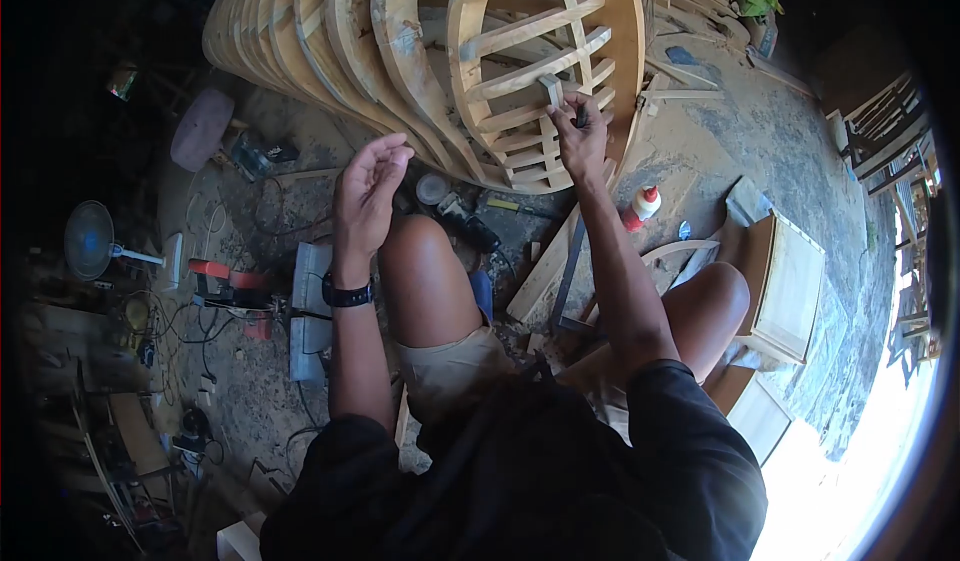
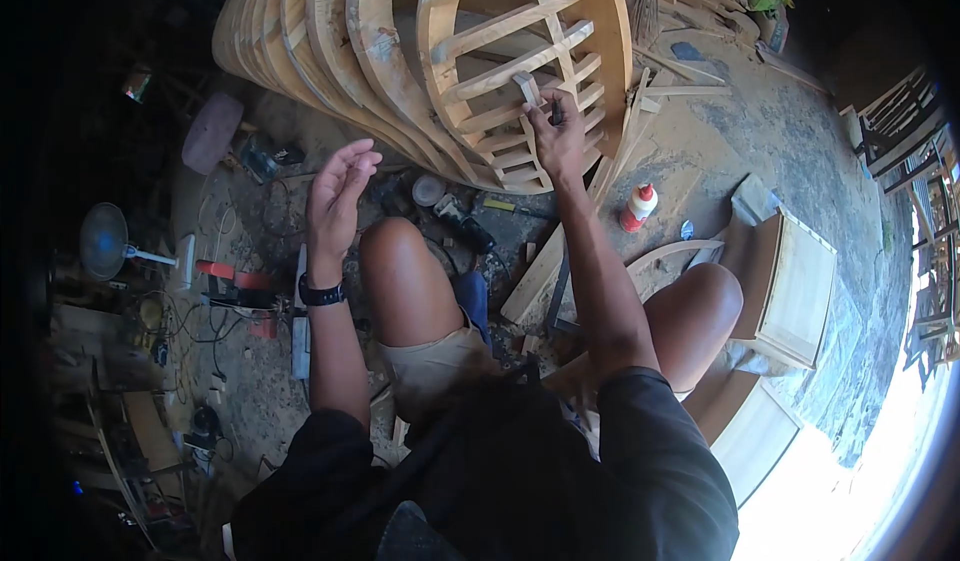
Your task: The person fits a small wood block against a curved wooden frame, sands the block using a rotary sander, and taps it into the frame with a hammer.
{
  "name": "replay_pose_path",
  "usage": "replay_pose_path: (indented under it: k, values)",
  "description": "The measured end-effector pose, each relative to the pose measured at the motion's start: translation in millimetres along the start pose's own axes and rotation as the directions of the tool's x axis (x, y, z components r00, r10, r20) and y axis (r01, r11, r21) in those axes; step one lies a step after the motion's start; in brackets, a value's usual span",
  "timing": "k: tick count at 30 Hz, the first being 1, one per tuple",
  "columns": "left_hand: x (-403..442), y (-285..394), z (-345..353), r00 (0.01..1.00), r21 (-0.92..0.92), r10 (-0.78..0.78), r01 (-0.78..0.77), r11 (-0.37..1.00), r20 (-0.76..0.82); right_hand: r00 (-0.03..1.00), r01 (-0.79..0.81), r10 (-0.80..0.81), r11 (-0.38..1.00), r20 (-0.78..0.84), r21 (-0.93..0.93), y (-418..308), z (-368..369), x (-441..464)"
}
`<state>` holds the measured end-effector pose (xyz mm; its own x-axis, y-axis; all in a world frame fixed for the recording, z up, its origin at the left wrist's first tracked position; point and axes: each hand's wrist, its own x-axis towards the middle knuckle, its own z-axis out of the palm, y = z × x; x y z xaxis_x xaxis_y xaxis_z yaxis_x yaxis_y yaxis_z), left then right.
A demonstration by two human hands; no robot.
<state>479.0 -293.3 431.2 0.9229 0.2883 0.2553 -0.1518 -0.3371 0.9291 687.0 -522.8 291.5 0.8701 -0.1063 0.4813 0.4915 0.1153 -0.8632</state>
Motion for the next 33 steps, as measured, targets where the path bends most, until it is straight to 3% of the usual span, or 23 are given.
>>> replay_pose_path:
  k: [2,5,6,8,9,11,14,17,20,21,24,25,26,28,30,32,33]
  values:
    - [30.1,7.5,45.0,0.985,0.078,-0.004,-0.010,0.997,0.174,0.983,-0.178,0.183,0.973,0.021,-0.145,-27.5,3.0,-6.9]
    - [76.2,-40.9,104.8,0.957,0.201,-0.016,-0.044,0.979,0.288,0.987,-0.159,0.160,0.971,-0.009,-0.179,9.6,10.3,-12.1]
    - [82.8,-54.4,123.5,0.957,0.203,-0.016,-0.045,0.978,0.291,0.981,-0.188,0.192,0.965,0.005,-0.181,15.1,12.2,-12.5]
    - [90.0,-71.2,154.8,0.974,0.476,0.186,-0.224,0.850,0.125,0.986,-0.166,0.168,0.964,-0.010,-0.208,10.2,13.5,-16.5]
    - [91.1,-68.3,162.8,0.975,0.475,0.184,-0.222,0.851,0.126,0.999,-0.044,0.037,0.968,-0.035,-0.245,6.9,11.9,-17.5]
    - [92.0,-64.3,173.7,0.977,0.255,0.159,-0.192,0.948,0.143,0.988,0.116,-0.142,0.948,-0.066,-0.295,1.2,8.9,-19.4]
    - [88.8,-56.7,179.5,0.992,0.107,0.102,-0.110,0.988,0.074,0.976,0.172,-0.205,0.935,-0.078,-0.309,-1.7,9.3,-18.1]
    - [98.8,-77.5,183.8,0.998,0.146,0.045,-0.037,0.989,-0.050,0.971,0.209,-0.234,0.931,-0.050,-0.301,-2.4,12.4,-16.8]
    - [98.9,-89.4,190.7,0.987,0.060,0.126,-0.120,0.991,-0.104,0.974,0.207,-0.220,0.957,-0.048,-0.203,7.6,14.9,-13.7]
    - [97.7,-90.2,192.5,0.987,0.058,0.118,-0.112,0.992,-0.107,0.991,-0.124,0.131,0.958,0.009,-0.260,2.6,9.2,-16.1]
    - [93.3,-94.9,198.0,0.974,-0.014,0.130,-0.135,0.991,-0.184,0.984,-0.061,0.097,0.971,0.147,-0.229,3.5,-1.8,-5.3]
    - [95.8,-99.7,197.5,0.983,-0.042,0.122,-0.129,0.991,-0.140,0.975,0.064,-0.009,0.968,0.222,-0.243,-1.2,-3.8,1.5]
    - [97.4,-104.3,199.1,0.985,-0.044,0.108,-0.115,0.992,-0.136,0.932,-0.113,0.180,0.969,0.315,-0.219,-6.9,-10.0,6.0]
    - [96.4,-100.6,199.4,0.975,-0.096,0.161,-0.177,0.980,-0.155,0.917,-0.062,0.131,0.980,0.378,-0.188,-0.9,-12.7,13.6]
    - [95.3,-90.3,192.9,0.976,-0.048,0.151,-0.160,0.986,-0.154,0.888,-0.148,0.205,0.975,0.412,-0.166,5.6,-16.7,19.7]
    - [97.8,-88.8,185.5,0.979,-0.015,0.199,-0.200,0.980,-0.047,0.890,-0.111,0.145,0.988,0.432,-0.103,9.4,-19.6,22.9]
    - [95.2,-88.1,182.1,0.974,0.038,0.221,-0.220,0.975,-0.047,0.871,-0.184,0.234,0.971,0.432,-0.155,5.5,-21.9,23.9]
